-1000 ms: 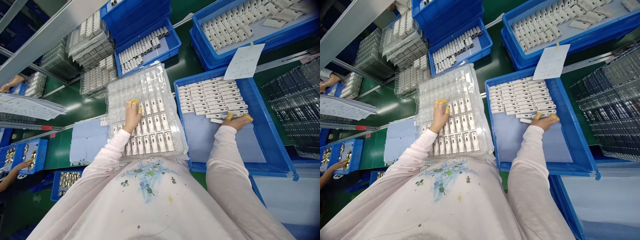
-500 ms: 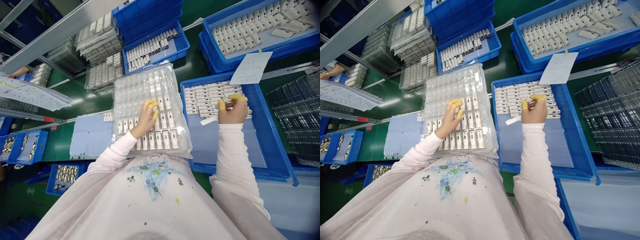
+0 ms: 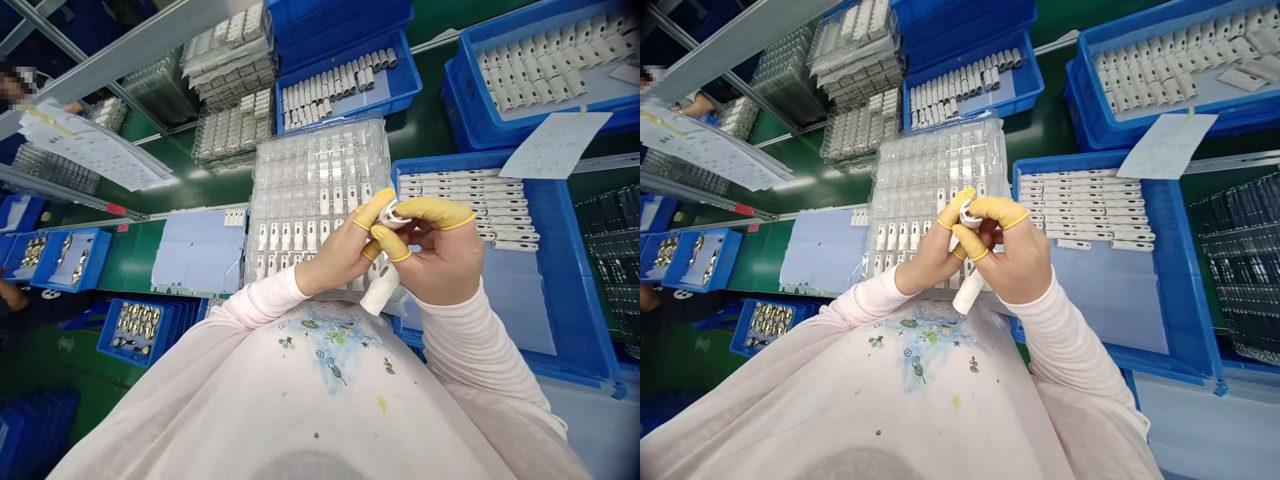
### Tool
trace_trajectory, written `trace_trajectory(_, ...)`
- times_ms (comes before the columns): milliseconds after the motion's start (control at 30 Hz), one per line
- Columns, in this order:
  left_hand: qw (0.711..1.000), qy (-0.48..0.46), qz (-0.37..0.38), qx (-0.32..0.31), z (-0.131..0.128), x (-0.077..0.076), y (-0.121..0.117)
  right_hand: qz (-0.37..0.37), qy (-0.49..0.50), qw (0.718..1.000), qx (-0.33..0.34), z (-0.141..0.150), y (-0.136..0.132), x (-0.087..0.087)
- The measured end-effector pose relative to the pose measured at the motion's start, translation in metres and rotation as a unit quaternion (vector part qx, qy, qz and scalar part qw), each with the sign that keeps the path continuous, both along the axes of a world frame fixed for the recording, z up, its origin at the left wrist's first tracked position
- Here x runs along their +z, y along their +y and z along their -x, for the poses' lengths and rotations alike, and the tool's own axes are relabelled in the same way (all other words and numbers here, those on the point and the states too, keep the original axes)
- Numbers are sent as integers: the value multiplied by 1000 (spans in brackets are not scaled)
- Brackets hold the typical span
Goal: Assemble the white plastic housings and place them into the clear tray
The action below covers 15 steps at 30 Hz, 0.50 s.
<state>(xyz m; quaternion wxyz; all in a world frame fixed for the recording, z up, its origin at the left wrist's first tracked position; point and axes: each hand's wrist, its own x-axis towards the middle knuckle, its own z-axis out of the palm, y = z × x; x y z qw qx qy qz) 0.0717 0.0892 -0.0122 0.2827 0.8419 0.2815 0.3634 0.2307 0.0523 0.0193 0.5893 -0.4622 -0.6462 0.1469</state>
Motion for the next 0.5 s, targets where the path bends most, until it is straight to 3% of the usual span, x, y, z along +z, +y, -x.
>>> trace_trajectory(67,993,-48,108,-9,8,7,-8,21,34,999,15,3,0,4)
trace_trajectory(133,959,-94,263,-38,15,17,-16,-7,62,998,27,4,4,9)
trace_trajectory(200,891,-128,425,-93,22,29,-24,-66,83,994,38,6,10,13)
trace_trajectory(300,758,-151,609,-178,31,42,-33,-161,108,981,25,12,20,15)
trace_trajectory(400,652,-171,693,-255,35,50,-39,-190,92,977,-39,17,25,11)
trace_trajectory(433,633,-175,702,-277,35,51,-41,-191,88,976,-52,16,25,9)
trace_trajectory(500,616,-185,703,-304,35,51,-44,-149,71,986,-18,9,23,3)
